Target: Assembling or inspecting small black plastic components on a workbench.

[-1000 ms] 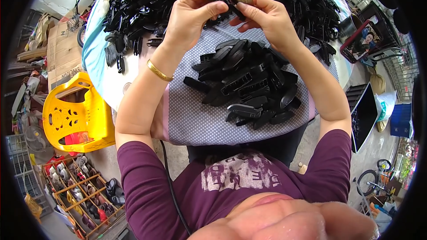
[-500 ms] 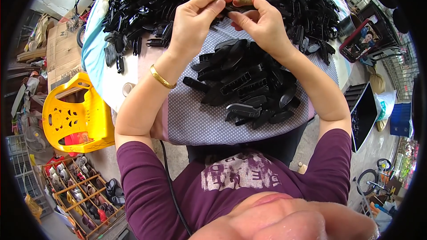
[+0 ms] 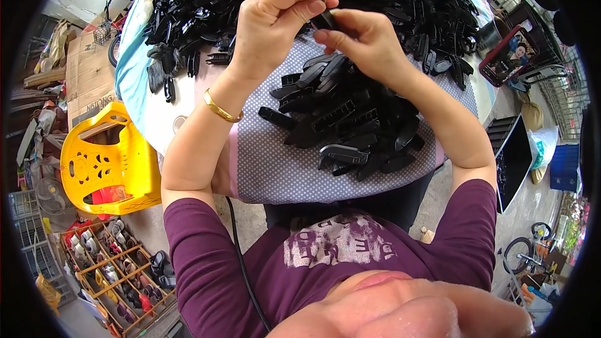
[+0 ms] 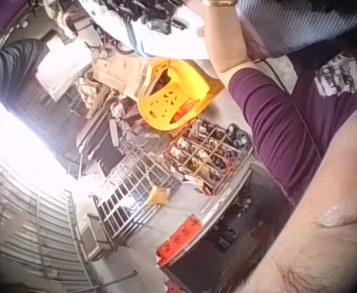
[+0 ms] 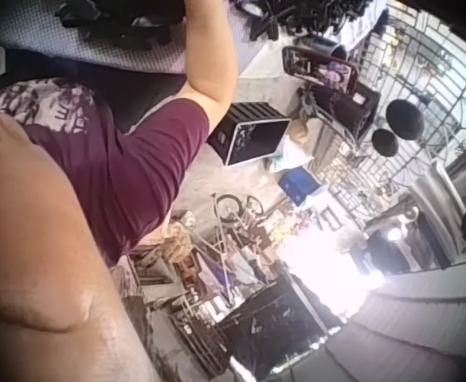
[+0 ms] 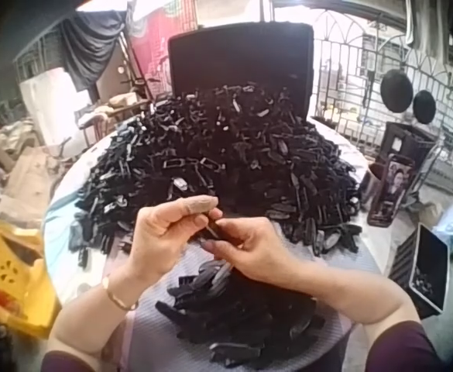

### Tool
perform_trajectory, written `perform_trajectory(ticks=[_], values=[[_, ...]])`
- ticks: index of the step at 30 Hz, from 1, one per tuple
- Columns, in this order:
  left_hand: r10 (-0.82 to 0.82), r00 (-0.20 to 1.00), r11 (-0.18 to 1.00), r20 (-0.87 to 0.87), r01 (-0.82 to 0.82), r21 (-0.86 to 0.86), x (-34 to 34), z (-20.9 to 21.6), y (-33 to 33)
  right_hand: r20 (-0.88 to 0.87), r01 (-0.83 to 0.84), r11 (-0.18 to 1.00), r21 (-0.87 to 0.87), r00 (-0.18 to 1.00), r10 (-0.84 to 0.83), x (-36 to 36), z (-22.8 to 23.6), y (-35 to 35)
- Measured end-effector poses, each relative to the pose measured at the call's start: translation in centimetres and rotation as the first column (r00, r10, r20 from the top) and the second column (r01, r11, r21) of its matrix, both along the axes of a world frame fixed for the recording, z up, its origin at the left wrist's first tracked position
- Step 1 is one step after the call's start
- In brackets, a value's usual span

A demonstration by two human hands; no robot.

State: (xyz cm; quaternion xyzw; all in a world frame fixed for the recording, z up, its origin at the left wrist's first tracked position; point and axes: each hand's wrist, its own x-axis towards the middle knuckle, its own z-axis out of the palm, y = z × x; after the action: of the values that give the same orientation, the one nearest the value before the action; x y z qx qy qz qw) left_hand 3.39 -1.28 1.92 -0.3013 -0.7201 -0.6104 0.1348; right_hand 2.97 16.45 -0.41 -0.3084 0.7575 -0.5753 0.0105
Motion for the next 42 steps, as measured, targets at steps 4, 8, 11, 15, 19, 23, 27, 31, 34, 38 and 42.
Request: perform_trajectory(ticks=[4, 8, 11, 15, 19, 23, 27, 31, 34, 38, 42], values=[[-0.07, 0.998, 0.992, -0.003, 0.069, -0.101, -0.4, 0.7, -0.6, -0.083, -0.067, 0.997, 0.031, 0.994, 0.07, -2.5, -0.7, 0.7], [0.227, 0.968, 0.78, -0.11, -0.249, -0.574, -0.3, 3.0, -4.1, -0.204, -0.031, 0.9, 0.434, 0.97, 0.131, -3.6, -0.4, 1.6], [0.301, 0.933, 0.402, -0.198, -0.312, -0.861, 1.0, 2.9, -7.4, -0.202, -0.168, 0.891, 0.423, 0.941, 0.273, -4.2, -2.2, 1.8], [0.455, 0.89, 0.27, -0.039, -0.179, -0.946, 3.7, 0.3, -7.3, -0.156, -0.267, 0.819, 0.508, 0.907, 0.392, -4.4, -1.6, 1.8], [0.469, 0.871, 0.377, -0.145, -0.346, -0.859, 2.7, -2.2, -6.4, 0.13, -0.322, 0.779, 0.538, 0.945, 0.3, -4.0, -0.2, 0.9], [0.421, 0.88, 0.535, -0.222, -0.438, -0.722, -0.1, -3.8, -2.9, -0.422, 0.027, 0.903, 0.429, 0.89, 0.174, -5.2, -2.5, 1.3], [0.387, 0.896, 0.551, -0.216, -0.413, -0.725, -2.1, -3.8, -0.6, -0.611, 0.307, 0.888, 0.342, 0.791, -0.038, -5.2, -2.8, 0.9], [0.369, 0.904, 0.577, -0.215, -0.404, -0.71, -1.6, -3.6, 1.2, -0.685, 0.381, 0.836, 0.395, 0.729, -0.009, -5.9, -3.3, 2.2], [0.296, 0.89, 0.526, -0.346, -0.455, -0.719, -1.3, -3.9, 1.3, -0.619, 0.374, 0.795, 0.478, 0.785, 0.003, -5.4, -2.6, 2.4], [0.274, 0.89, 0.552, -0.364, -0.456, -0.698, -1.5, -3.8, 1.2, -0.62, 0.41, 0.745, 0.527, 0.785, 0.007, -5.4, -2.7, 2.4], [0.292, 0.834, 0.638, -0.469, -0.535, -0.554, -2.0, -3.7, 0.8, -0.683, 0.419, 0.785, 0.456, 0.731, 0.007, -5.5, -3.2, 2.8]])
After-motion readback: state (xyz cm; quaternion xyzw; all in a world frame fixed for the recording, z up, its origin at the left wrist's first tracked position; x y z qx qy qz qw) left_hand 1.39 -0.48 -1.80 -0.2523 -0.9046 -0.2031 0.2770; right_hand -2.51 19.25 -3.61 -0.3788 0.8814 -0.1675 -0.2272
